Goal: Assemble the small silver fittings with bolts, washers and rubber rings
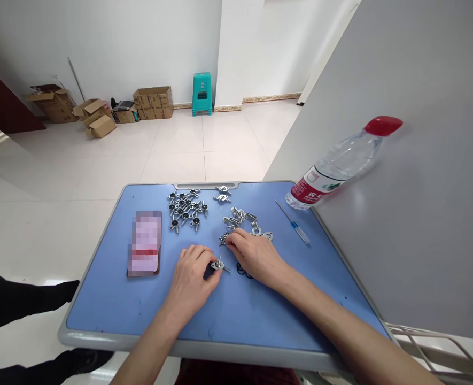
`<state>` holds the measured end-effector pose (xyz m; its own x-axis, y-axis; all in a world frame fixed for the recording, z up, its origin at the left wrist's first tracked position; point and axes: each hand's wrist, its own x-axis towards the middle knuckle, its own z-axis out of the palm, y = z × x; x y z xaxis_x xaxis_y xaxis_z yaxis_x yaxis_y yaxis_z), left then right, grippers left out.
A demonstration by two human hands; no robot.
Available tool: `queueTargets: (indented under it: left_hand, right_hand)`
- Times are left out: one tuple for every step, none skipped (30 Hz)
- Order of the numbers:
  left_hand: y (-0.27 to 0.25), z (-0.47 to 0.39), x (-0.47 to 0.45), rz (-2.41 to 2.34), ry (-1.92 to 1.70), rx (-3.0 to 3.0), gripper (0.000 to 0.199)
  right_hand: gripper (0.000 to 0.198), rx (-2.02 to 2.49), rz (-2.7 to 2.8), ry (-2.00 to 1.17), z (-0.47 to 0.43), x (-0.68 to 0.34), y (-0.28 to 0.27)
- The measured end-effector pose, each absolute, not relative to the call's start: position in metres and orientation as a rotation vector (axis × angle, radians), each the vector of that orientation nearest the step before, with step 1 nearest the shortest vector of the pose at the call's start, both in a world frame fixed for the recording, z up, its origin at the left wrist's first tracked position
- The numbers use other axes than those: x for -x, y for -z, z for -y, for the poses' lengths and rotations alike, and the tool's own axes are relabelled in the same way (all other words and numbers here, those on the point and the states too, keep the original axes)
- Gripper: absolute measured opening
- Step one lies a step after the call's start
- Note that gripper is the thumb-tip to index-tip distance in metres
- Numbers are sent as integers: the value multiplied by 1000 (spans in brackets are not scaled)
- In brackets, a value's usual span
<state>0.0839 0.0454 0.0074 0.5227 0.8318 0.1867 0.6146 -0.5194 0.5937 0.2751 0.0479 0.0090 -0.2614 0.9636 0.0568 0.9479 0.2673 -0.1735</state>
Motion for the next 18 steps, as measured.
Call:
queueTargets:
  left_hand:
    - [-7, -46, -84, -1181, -638, -2302, 12]
    - [-7, -46, -84, -1180, -640, -2297, 12]
    - [-8, -46, -84, -1181, -639, -2292, 13]
    - [-8, -46, -83, -1183, -636, -2286, 13]
    - [-9, -46, -83, -1186, -630, -2280, 13]
    - [-9, -46, -84, -1188, -624, -2273, 14]
    - [-10, -46, -84, -1191, -619, -2266, 14]
    - [-10, -46, -84, -1193, -616, -2261, 14]
    - [-11, -46, -84, -1194, -614, -2256, 13]
    - [-11, -46, -84, -1194, -613, -2251, 13]
    - [-11, -46, -84, -1194, -613, -2246, 12]
    - [-11, -46, -84, -1193, -615, -2241, 12]
    - [-11, -46, -83, -1191, -618, -2235, 12]
    - [-11, -45, -82, -1192, -625, -2226, 13]
    - [-11, -44, -81, -1195, -634, -2216, 16]
    - [-12, -43, -80, -1201, -642, -2207, 18]
    - [-13, -42, -78, -1208, -644, -2201, 21]
    - [-14, -41, -76, -1219, -640, -2199, 22]
  right_hand:
    - [15, 1776, 2352, -162, -47, -277, -9]
    - [14, 1735, 2324, -166, -46, -278, -10]
    - [14, 1683, 2297, -169, -44, -278, -11]
    - [14, 1622, 2278, -172, -43, -278, -12]
    - [15, 1554, 2270, -171, -40, -277, -14]
    - [16, 1486, 2276, -168, -38, -275, -15]
    - [18, 1422, 2295, -160, -35, -273, -16]
    - [19, 1369, 2320, -142, -33, -270, -16]
    - [21, 1332, 2347, -118, -31, -267, -17]
    - [22, 1307, 2366, -94, -29, -264, -17]
    - [23, 1292, 2378, -81, -28, -262, -18]
    - [23, 1287, 2378, -87, -27, -262, -19]
    - [22, 1292, 2368, -114, -26, -263, -21]
    - [20, 1304, 2359, -162, -25, -264, -23]
    - [18, 1318, 2353, -226, -24, -267, -27]
    - [16, 1331, 2355, -299, -23, -269, -30]
    - [15, 1337, 2373, -376, -21, -272, -34]
    - [14, 1346, 2394, -452, -20, -274, -38]
